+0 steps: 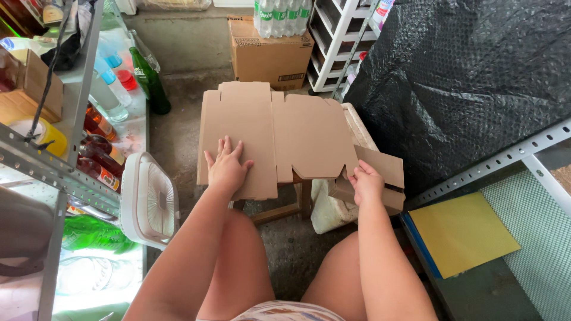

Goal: The person folds flat cardboard pieces into box shapes by hand and places them onto a metal shelf. The person repeatedly picks up cardboard pieces, folds the flaps, and stacks the finished boxes on the shelf.

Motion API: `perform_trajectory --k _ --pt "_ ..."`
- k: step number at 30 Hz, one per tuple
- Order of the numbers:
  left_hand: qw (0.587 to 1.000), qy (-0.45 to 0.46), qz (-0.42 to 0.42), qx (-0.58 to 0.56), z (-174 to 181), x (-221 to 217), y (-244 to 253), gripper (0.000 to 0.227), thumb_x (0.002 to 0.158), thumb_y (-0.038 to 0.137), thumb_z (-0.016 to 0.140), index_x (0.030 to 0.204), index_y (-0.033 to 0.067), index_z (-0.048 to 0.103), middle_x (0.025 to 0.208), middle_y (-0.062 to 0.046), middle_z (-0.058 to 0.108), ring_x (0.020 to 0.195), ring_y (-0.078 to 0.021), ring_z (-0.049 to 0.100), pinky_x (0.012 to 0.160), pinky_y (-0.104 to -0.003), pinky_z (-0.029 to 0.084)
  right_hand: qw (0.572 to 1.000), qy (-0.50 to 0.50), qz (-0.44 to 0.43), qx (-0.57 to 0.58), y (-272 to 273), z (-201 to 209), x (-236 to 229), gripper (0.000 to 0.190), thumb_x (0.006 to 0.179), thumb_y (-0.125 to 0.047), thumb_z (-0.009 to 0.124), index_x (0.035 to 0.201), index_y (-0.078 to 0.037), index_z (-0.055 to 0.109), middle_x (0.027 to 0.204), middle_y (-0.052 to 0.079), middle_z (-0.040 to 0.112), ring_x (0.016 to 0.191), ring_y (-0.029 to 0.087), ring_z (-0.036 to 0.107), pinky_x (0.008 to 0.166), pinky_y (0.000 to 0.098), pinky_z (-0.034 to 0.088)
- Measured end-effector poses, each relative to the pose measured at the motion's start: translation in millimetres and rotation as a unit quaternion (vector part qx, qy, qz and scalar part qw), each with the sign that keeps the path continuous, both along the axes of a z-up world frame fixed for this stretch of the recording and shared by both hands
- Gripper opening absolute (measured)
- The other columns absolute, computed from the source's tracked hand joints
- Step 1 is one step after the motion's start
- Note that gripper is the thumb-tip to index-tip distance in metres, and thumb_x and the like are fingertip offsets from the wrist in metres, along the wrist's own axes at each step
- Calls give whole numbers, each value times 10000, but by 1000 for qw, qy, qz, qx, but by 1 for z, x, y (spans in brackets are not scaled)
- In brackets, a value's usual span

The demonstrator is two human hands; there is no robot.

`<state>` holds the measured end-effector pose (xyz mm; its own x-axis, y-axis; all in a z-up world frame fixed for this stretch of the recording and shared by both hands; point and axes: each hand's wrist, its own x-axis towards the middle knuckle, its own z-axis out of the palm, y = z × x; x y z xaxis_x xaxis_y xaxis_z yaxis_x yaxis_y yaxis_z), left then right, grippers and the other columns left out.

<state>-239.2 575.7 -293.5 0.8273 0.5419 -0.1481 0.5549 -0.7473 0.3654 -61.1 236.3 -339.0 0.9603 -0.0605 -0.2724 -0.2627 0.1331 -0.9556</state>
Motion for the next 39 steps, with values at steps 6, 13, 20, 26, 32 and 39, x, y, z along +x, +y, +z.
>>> perform_trajectory --k 6,13,20,26,32,39 --pt "1000 -1 0 3 14 -6 -5 688 1001 596 535 1620 343 372 1765 12 185 1626 -163 136 1290 -612 62 996 36 -7 81 -5 -1 6 419 1066 -131 589 1480 -92 535 1453 211 481 1339 346 529 1127 502 489" --pt "1000 -5 0 0 11 -6 -3 691 991 611 541 1612 350 384 1763 23 190 1625 -159 139 1289 -615 73 963 84 -2 255 3 29 -14 393 1039 -501 604 1252 -183 693 1278 67 700 1211 233 656 1098 390 543" --pt "1000 -13 15 -17 17 -8 -2 691 955 596 613 1584 380 423 1751 59 216 1614 -143 176 1294 -591 93 874 105 13 474 35 102 -66 746 909 -778 441 1119 -122 728 1176 129 720 1185 333 642 1153 587 451" --pt "998 -29 33 -35 20 -10 -2 669 926 577 664 1541 394 475 1732 84 254 1601 -127 212 1301 -567 113 890 62 94 442 77 152 -98 787 852 -849 379 1176 -220 723 1257 61 693 1236 317 605 1181 598 392" --pt "946 -237 100 -200 -29 3 27 370 952 489 697 1308 388 692 1582 104 487 1518 -140 373 1288 -512 170 936 14 207 284 123 150 -101 859 919 -824 198 1448 -259 572 1533 71 561 1491 322 420 1249 601 239" --pt "535 -426 188 -705 23 -41 63 778 989 749 362 1491 196 578 1362 -18 544 1304 -153 479 1214 -255 302 944 -98 299 -94 172 88 -77 392 1034 -433 658 1381 -254 685 1432 16 639 1434 222 481 1156 480 405"
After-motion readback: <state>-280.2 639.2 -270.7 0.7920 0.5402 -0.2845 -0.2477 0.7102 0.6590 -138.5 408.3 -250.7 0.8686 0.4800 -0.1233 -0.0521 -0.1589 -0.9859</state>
